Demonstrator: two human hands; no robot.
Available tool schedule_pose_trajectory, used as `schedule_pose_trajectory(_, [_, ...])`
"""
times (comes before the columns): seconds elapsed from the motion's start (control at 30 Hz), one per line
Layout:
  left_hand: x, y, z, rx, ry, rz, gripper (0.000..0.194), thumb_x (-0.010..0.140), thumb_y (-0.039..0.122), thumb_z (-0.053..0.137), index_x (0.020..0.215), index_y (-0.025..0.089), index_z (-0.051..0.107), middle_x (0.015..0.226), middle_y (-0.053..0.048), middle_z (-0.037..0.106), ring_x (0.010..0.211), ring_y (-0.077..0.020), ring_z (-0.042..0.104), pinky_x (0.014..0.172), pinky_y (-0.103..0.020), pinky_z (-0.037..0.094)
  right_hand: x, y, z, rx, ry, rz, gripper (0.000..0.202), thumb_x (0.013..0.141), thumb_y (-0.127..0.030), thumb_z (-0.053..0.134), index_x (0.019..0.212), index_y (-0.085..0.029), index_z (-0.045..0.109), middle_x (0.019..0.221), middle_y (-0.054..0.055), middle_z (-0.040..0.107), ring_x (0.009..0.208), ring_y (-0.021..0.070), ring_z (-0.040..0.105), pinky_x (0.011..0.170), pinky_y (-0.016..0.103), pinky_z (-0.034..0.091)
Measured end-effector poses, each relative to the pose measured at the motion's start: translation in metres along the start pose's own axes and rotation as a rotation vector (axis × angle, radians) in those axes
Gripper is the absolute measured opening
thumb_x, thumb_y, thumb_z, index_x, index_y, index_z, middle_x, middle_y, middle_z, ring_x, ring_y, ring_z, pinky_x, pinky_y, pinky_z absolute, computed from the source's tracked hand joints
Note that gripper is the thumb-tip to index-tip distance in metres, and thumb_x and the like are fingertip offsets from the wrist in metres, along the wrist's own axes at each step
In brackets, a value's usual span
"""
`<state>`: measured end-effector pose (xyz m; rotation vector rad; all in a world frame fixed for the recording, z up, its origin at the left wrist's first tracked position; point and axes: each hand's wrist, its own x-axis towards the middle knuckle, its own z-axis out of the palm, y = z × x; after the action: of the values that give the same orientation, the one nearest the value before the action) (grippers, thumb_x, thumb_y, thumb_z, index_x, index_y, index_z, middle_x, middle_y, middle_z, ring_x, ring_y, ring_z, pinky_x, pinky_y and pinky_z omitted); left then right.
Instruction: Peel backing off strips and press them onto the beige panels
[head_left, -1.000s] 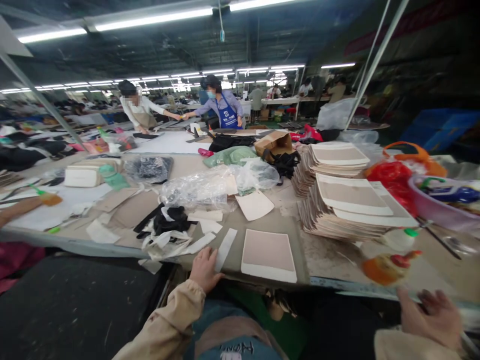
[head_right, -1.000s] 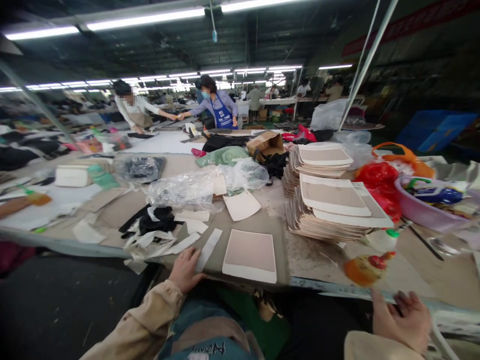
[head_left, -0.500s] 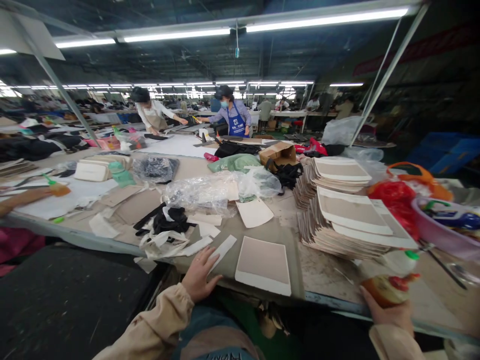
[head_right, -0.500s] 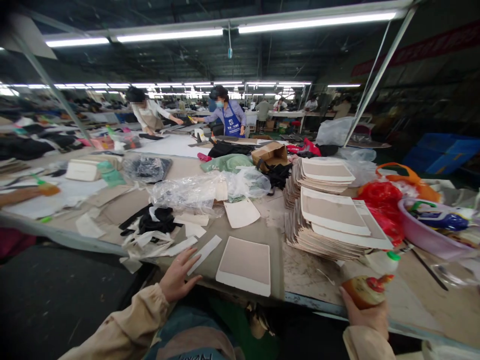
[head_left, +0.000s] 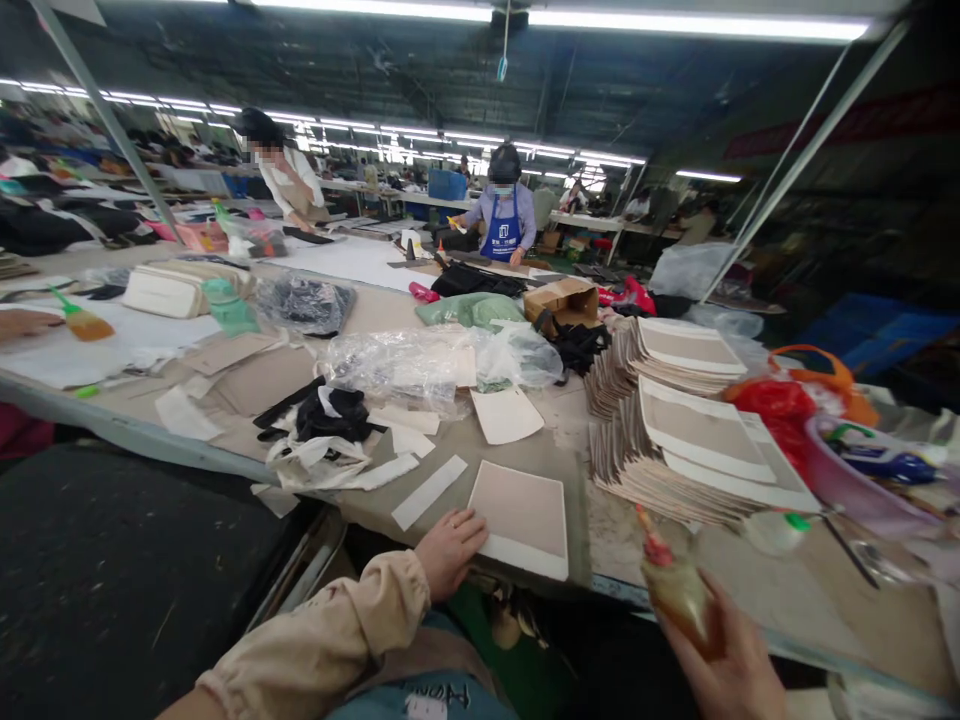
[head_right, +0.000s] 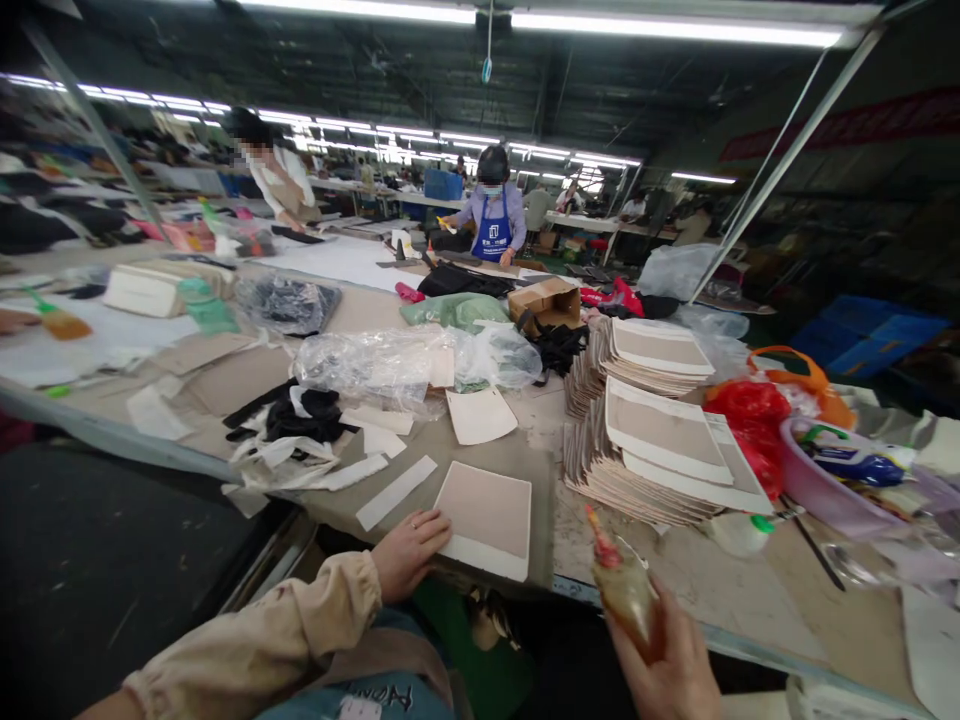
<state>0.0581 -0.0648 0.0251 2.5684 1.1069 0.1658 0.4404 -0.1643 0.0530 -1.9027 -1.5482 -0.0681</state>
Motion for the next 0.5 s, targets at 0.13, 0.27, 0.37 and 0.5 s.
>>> schedule_pose_trajectory(0.13, [0.001, 0.001, -0.002, 0.003, -0.022, -0.019, 0.059, 0.073, 0.025, 0.052, 0.131, 0.02, 0.041, 0.136, -0.007, 0.044, 0.129, -0.0303, 0.032, 0.108, -0.048, 0.027, 0.004, -0.047, 0.036, 0.049, -0.102, -0.247, 0.056, 0.078, -0.055, 0.059, 0.121, -0.021, 0.048, 0.101, 0.01, 0.06, 0.088, 0.026, 0.061, 0.073, 0.036, 0.052])
schedule_pose_trajectory(0.27, [0.0, 0.004, -0.005, 0.001, -0.051, -0.03, 0.064, 0.071, 0.027, 0.055, 0.133, 0.02, 0.037, 0.138, -0.009, 0.042, 0.131, -0.0309, 0.03, 0.107, -0.05, 0.026, 0.02, -0.081, 0.071, 0.051, -0.155, -0.356, 0.045, 0.082, -0.048, 0.057, 0.12, -0.023, 0.052, 0.096, 0.009, 0.055, 0.085, 0.0238, 0.058, 0.076, 0.035, 0.051])
schedule_pose_trajectory(0.37, [0.0, 0.006, -0.007, 0.002, -0.07, -0.036, 0.069, 0.069, 0.027, 0.057, 0.134, 0.019, 0.035, 0.139, -0.009, 0.04, 0.131, -0.0317, 0.028, 0.107, -0.051, 0.025, 0.031, -0.105, 0.094, 0.025, -0.138, -0.369, 0.038, 0.084, -0.037, 0.054, 0.121, -0.025, 0.055, 0.091, 0.008, 0.051, 0.081, 0.0224, 0.055, 0.074, 0.034, 0.049])
schedule_pose_trajectory(0.5, [0.001, 0.007, -0.009, -0.002, -0.096, -0.047, 0.071, 0.068, 0.028, 0.059, 0.134, 0.018, 0.034, 0.139, -0.01, 0.039, 0.132, -0.0318, 0.027, 0.108, -0.051, 0.024, 0.042, -0.128, 0.114, -0.103, -0.162, -0.415, 0.036, 0.082, -0.028, 0.055, 0.117, -0.023, 0.06, 0.085, 0.006, 0.048, 0.074, 0.0207, 0.051, 0.069, 0.031, 0.047])
